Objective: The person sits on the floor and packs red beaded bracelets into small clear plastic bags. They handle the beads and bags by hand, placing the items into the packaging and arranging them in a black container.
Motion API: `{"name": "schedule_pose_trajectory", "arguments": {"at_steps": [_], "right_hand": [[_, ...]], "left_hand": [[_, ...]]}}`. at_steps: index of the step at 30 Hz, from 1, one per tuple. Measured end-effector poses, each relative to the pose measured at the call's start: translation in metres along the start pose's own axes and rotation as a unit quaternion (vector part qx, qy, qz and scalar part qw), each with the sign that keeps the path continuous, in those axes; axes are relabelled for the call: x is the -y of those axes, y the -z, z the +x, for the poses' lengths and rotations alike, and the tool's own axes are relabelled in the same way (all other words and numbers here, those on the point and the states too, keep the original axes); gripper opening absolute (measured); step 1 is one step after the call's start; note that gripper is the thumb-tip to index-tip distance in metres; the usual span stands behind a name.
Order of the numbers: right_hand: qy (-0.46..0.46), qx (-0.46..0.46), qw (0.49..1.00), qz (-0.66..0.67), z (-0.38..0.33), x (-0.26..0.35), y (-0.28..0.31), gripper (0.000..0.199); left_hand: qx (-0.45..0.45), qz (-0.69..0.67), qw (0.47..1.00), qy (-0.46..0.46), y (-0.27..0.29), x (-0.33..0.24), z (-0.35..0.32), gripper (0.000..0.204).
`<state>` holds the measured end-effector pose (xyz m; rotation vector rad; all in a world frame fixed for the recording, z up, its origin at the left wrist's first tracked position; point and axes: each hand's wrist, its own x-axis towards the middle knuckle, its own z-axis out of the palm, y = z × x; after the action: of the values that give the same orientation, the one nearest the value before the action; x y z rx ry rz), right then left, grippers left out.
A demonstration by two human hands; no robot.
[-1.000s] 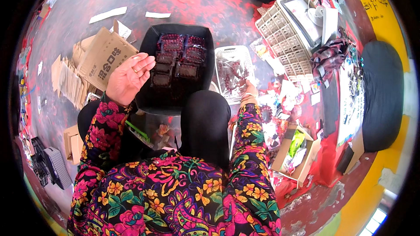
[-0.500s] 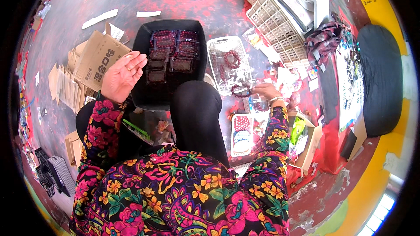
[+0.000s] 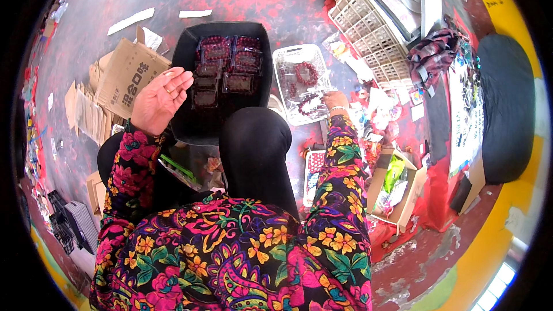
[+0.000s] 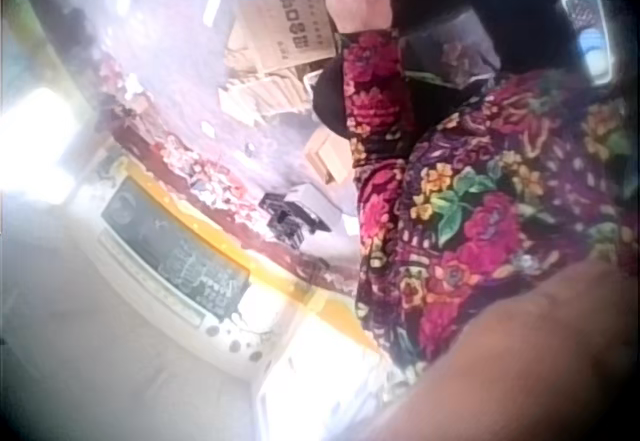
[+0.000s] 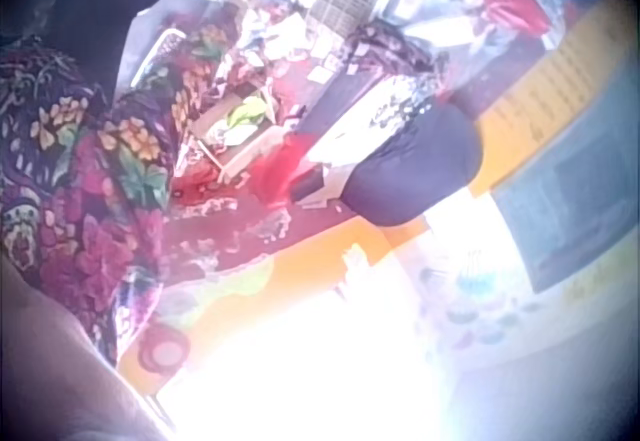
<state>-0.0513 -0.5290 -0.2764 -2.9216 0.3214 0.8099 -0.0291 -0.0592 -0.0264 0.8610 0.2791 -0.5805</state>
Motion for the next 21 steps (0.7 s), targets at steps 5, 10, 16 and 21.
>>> {"name": "schedule_pose_trajectory", "arguments": {"at_steps": [5, 10, 16, 21], "right_hand": [[-0.142, -0.007, 0.990, 0.005, -0.006, 0.008, -0.003, 0.032], [-0.227, -0.076, 0.970, 0.037, -0.007, 0.003, -0.010, 0.052], [-0.235, -0.161, 0.957, 0.059, -0.027, 0.006, -0.001, 0.056], [-0.164, -0.166, 0.954, 0.187, -0.055, 0.027, -0.056, 0.033]], "left_hand": [[-0.006, 0.004, 1.000, 0.011, -0.004, -0.001, 0.001, 0.027], [-0.007, 0.003, 1.000, 0.017, -0.003, -0.001, 0.000, 0.028], [0.001, -0.002, 1.000, 0.012, -0.004, 0.000, -0.002, 0.029], [0.004, -0.004, 1.000, 0.009, -0.004, 0.000, -0.005, 0.029]]}}
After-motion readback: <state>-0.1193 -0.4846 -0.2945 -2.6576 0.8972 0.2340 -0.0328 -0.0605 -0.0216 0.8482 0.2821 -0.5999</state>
